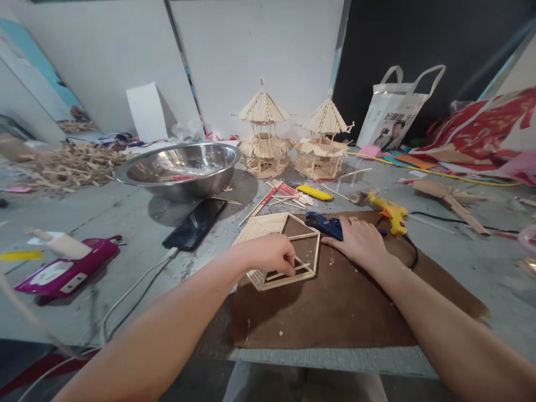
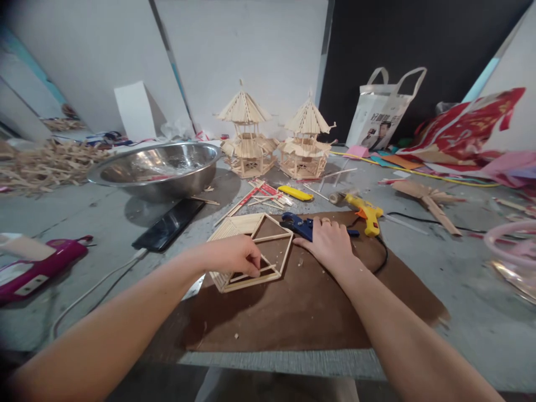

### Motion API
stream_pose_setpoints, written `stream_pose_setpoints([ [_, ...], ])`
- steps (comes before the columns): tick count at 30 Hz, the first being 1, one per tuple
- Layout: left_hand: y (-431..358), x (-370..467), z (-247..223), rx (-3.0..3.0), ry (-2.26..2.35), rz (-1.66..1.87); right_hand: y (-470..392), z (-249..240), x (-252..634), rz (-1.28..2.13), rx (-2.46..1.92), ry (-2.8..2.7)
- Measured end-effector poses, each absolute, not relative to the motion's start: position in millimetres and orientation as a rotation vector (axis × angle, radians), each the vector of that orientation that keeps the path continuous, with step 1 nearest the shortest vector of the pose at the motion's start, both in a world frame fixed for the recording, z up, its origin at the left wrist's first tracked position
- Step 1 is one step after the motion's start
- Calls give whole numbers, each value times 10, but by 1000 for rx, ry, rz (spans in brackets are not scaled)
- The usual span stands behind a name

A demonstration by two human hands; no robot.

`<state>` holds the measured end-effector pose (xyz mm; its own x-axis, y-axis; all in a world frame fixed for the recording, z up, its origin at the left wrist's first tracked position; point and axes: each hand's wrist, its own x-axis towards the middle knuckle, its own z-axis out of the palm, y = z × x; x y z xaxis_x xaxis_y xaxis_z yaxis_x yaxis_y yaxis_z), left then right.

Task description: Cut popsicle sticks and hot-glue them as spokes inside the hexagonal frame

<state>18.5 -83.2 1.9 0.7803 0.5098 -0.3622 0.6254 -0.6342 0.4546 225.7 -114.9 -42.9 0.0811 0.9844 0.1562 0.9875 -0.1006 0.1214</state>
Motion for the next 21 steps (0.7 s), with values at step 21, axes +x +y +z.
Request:
stream_pose_setpoints([
  [21,-830,207,21,2414,726,-356,-1151,-460,2296,-278,-2196,-2160],
])
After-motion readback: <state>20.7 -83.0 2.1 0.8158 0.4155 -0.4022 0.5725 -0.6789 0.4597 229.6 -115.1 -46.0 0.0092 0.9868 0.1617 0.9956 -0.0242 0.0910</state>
